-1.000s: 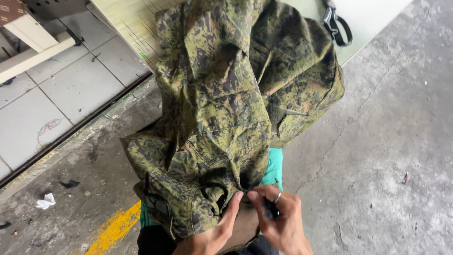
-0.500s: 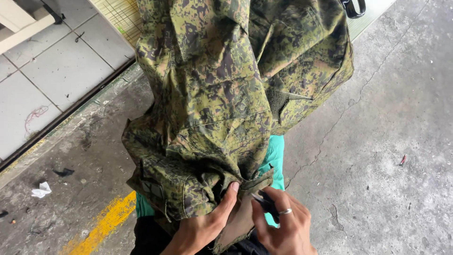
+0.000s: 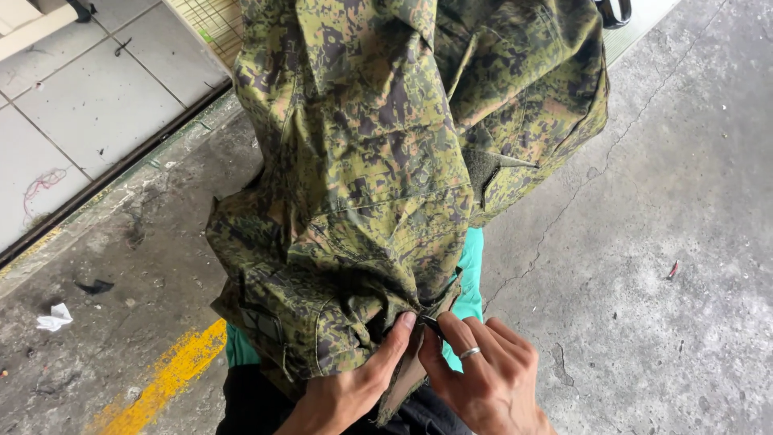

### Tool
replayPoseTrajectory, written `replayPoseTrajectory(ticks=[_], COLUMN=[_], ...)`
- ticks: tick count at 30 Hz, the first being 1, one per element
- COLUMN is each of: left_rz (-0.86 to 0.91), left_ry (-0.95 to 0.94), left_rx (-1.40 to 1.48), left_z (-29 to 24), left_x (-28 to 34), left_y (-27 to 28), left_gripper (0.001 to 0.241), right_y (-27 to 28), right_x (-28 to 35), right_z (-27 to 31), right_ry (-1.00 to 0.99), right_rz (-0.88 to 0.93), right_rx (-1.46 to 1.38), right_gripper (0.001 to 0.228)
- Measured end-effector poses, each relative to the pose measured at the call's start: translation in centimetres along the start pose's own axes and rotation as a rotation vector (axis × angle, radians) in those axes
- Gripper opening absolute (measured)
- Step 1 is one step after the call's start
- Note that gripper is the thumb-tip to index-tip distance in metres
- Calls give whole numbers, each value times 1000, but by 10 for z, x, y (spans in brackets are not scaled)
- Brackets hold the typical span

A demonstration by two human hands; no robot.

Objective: Removing a velcro patch from a camouflage jacket by cutting the stitches with a small blade

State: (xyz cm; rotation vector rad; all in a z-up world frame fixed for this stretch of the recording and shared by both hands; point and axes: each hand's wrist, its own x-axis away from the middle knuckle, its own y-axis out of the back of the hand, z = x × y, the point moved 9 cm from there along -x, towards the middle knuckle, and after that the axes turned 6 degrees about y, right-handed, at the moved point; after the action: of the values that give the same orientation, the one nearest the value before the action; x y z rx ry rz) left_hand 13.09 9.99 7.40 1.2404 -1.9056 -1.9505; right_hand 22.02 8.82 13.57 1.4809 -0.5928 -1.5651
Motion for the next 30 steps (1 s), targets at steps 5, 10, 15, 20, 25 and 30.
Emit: replayPoseTrajectory(ticks=[5,10,15,20,25,30], left_rz=[38,-3,-16,41,115,45], left_ry=[-41,-80,-106,-232,-294,-175], left_rx=[-28,-98,-134,-218,-323,-222], left_z=[-4,-9,-13,-20,-27,-18], left_x=[5,5,7,13,12,5], left_y=[-6,-7,-7,-13,-25,-13], left_gripper=[40,37,36,41,44,36], right_y=[2,-2,-1,-5,-8,-9], right_x=[-3,-1,-1,-2,-7,-5], right_z=[4,1,0,1,2,6], right_ry=[15,1,-39,-20,105,240], right_rz=[10,39,35,86,156,196], right_rx=[27,32,48,66,111,143], right_gripper=[13,11,13,14,13,15])
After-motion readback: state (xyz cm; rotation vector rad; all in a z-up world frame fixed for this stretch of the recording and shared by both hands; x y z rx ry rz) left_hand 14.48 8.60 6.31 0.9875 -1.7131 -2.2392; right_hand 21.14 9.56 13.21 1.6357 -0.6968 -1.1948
